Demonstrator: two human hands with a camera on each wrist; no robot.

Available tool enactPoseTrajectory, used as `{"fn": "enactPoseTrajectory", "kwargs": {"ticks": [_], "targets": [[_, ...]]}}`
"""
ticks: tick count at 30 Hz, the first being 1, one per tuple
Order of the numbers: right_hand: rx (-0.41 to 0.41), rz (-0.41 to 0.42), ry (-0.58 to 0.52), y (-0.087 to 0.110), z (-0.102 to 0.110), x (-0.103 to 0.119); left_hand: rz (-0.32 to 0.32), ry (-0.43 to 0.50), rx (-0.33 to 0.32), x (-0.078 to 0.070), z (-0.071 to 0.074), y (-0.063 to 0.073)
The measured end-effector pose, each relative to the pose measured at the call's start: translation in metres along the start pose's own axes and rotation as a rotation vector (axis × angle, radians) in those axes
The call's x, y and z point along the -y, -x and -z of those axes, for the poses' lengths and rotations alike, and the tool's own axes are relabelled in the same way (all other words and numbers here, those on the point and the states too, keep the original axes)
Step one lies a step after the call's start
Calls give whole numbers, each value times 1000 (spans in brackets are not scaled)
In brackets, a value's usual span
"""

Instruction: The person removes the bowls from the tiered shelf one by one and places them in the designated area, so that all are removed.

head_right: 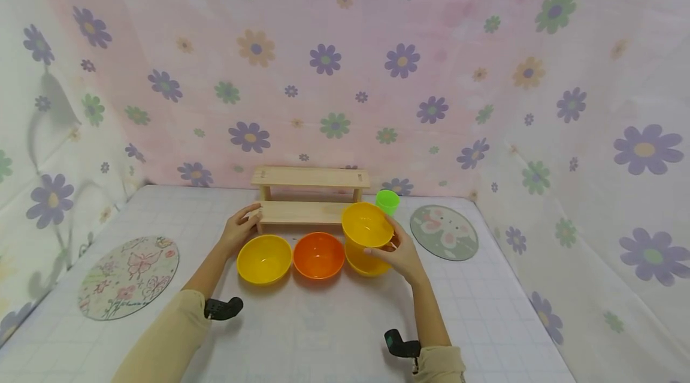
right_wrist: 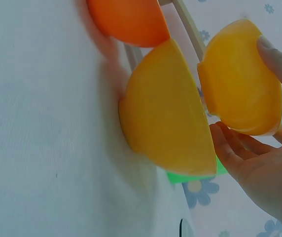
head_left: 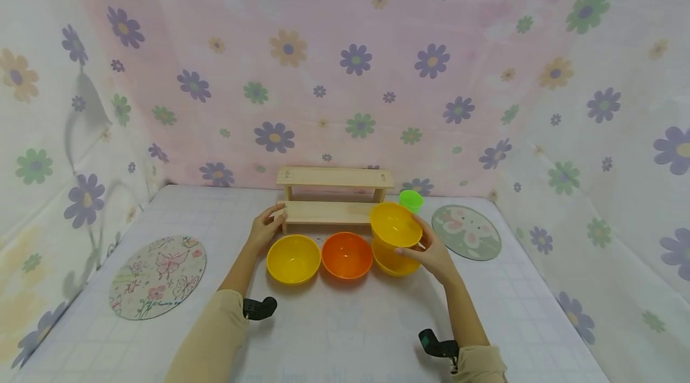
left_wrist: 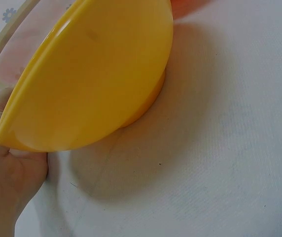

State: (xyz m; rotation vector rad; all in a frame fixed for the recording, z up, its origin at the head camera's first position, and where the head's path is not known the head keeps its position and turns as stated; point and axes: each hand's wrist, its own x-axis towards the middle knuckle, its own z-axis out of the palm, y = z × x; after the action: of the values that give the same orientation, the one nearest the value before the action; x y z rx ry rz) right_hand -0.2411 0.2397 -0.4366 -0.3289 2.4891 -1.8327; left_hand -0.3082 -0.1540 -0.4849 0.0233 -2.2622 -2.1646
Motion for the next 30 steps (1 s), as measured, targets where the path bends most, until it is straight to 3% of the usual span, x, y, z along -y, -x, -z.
{"fn": "enactPoseTrajectory", "kwargs": {"ticks": [5,8,21,30], "targets": [[-11,7,-10,9,13,-8,11,-10,-3,-3,-1,2],[-24,14,-16,15,21,-12,8,-22,-18,7,0,-4],[-145,68,3,44,52,-29,6,-51,-22,9,0,-5],[-207,0,77,62,67,-36,6,-41,-27,8,0,-5]]}}
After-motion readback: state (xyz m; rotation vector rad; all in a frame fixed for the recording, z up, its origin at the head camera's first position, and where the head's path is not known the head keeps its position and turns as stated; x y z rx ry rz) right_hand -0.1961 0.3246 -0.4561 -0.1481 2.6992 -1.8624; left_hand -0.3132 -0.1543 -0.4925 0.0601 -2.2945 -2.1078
